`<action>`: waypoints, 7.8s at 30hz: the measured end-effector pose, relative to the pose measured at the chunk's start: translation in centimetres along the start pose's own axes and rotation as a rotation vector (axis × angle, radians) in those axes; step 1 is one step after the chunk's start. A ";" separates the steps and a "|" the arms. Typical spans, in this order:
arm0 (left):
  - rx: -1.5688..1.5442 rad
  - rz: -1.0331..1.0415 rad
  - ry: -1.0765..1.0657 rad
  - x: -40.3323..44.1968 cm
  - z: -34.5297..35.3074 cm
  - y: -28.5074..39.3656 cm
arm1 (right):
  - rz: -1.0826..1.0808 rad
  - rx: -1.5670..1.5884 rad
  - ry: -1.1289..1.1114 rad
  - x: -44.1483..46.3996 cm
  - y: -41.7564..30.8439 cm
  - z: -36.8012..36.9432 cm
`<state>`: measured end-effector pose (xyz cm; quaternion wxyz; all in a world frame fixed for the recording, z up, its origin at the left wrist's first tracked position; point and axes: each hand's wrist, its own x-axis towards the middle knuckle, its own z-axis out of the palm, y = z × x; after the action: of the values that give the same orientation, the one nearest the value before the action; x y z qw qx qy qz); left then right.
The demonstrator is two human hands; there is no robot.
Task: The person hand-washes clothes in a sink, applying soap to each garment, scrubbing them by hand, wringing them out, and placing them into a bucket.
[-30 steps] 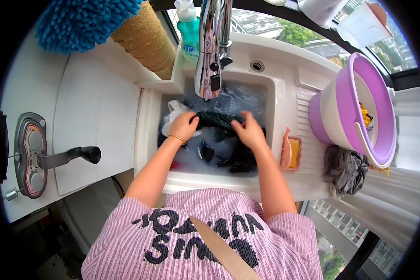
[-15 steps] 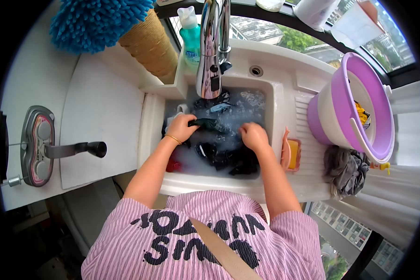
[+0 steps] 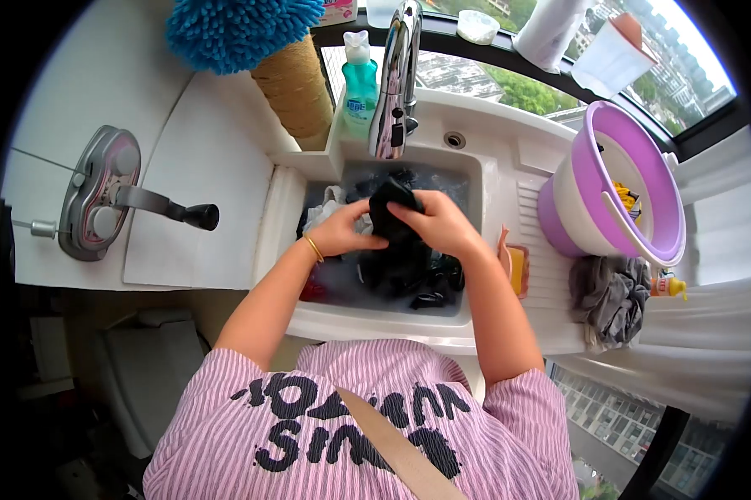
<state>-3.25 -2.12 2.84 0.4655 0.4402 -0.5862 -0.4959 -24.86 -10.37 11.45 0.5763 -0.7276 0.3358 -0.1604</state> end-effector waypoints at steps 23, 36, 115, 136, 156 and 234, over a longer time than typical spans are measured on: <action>0.469 0.284 0.484 1.9 -3.5 16.1 | -0.278 0.550 0.493 -5.0 -3.8 -11.8; 0.739 -0.087 -0.076 -14.2 1.1 -0.4 | 0.123 -0.039 -0.230 -14.9 11.5 0.6; -0.587 -0.838 0.837 -9.3 3.6 -7.2 | 0.570 -0.729 0.704 -13.4 14.9 -8.7; -0.707 -0.692 0.456 -7.0 3.3 -6.1 | 0.216 0.249 0.714 -16.4 11.1 -11.7; -0.813 -0.703 0.390 -4.8 4.7 -12.8 | -0.153 -0.035 0.097 -2.1 5.2 13.3; -1.240 -0.690 0.722 -2.0 6.5 -7.8 | -0.300 -0.390 0.522 3.0 8.5 11.1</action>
<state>-8.90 0.03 -5.57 0.6068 0.3912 0.1530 -0.6748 -18.38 -5.22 -0.23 0.2916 -0.7995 0.3856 -0.3565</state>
